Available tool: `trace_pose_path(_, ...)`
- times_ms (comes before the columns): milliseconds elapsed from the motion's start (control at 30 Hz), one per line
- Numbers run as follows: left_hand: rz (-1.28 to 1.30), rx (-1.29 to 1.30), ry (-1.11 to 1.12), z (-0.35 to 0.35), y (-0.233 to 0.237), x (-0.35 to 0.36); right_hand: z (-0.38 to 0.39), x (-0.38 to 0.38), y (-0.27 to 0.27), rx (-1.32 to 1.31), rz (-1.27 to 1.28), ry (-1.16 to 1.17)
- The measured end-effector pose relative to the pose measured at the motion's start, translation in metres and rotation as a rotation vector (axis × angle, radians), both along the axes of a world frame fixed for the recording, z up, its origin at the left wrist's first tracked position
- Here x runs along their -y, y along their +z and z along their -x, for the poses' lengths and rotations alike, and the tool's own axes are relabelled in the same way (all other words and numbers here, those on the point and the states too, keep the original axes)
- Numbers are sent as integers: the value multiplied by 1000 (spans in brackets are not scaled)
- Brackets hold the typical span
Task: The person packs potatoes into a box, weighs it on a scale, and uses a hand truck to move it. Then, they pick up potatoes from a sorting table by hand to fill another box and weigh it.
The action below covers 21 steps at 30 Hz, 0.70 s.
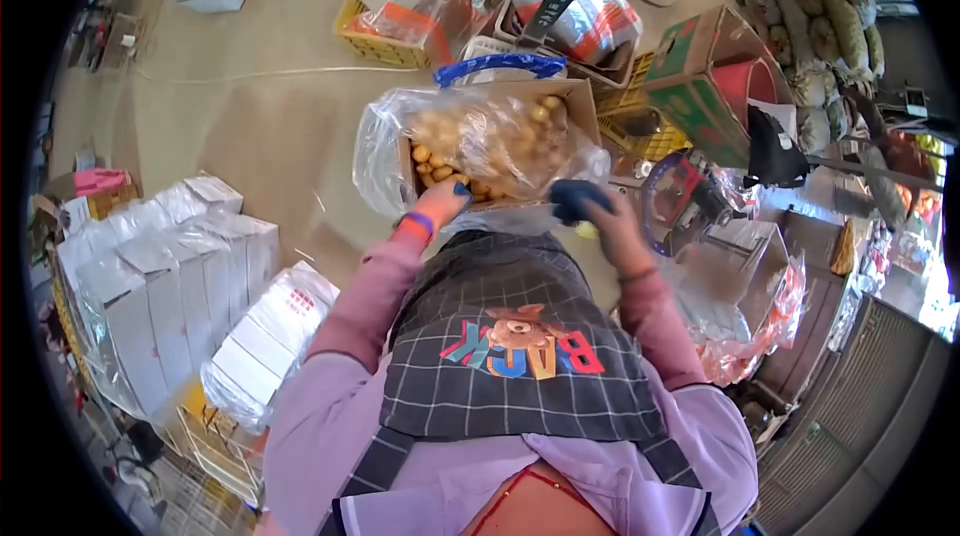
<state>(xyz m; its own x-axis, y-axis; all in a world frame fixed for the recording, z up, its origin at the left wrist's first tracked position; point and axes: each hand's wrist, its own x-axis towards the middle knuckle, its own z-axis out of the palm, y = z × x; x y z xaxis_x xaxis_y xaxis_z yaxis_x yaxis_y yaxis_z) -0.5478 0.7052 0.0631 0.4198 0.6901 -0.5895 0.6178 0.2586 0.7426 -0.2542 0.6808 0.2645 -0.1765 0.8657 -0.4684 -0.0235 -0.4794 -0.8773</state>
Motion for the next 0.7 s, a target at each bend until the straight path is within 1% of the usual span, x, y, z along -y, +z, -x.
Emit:
trace_pose_path(33,-28,-65,172,-8,-54,-2,16,-13,-35,-28,38,88)
trace_pose_path(67,-52,-134,344,-15,-86,-6,29,-30,-69,96,80,225)
trace_pose_path(100,74,-2,588,-25,-79,-16,40,-45,-108,215,122,367)
trace_pose_path(133,31,-150,627,-38,-87,-21,51,-50,-157,566,-27,663)
trace_pose_path(167,-36,-309,658,-48,-61,-5,56,-33,-166,908,-220,936)
trace_pose_path(200,-20,-341,650,-42,-69,-7,64,-36,-185,928,-155,855)
trace_pose_path(233,6,-191,505,-38,-80,0,67,-30,-203,946,-70,780)
trace_pose_path(267,22,-115,438,-44,-77,5,64,-29,-228,972,-173,618)
trace_pose_path(300,41,-37,373,-50,-73,11,65,-37,-231,927,-58,555)
trace_pose_path(333,187,168,644,-63,-37,7,62,-43,-238,776,56,421)
trace_pose_path(367,337,373,909,-66,-17,7,58,-38,-251,695,128,359)
trace_pose_path(400,287,283,799,-56,-38,15,54,-33,-264,616,198,292)
trace_pose_path(433,498,370,943,-54,-48,9,45,-20,-290,556,-152,531)
trace_pose_path(467,764,436,935,-48,-66,-1,44,-24,-302,529,-340,668)
trace_pose_path(500,890,485,933,-46,-66,-9,43,-27,-314,489,-536,782)
trace_pose_path(533,1018,524,926,-44,-64,-17,57,-29,-317,11,0,368)
trace_pose_path(567,1048,516,976,-46,-30,-29,75,-28,-320,-452,530,-77)
trace_pose_path(600,1088,504,1030,-46,-9,-29,92,-28,-309,-253,424,-98)
trace_pose_path(633,1082,511,1044,-44,-19,-19,110,-29,-297,-36,338,-116)
trace_pose_path(667,889,621,1080,-43,-40,-8,124,-36,-252,-167,481,-368)
trace_pose_path(700,693,724,1107,-43,-48,1,135,-33,-219,-298,625,-621)
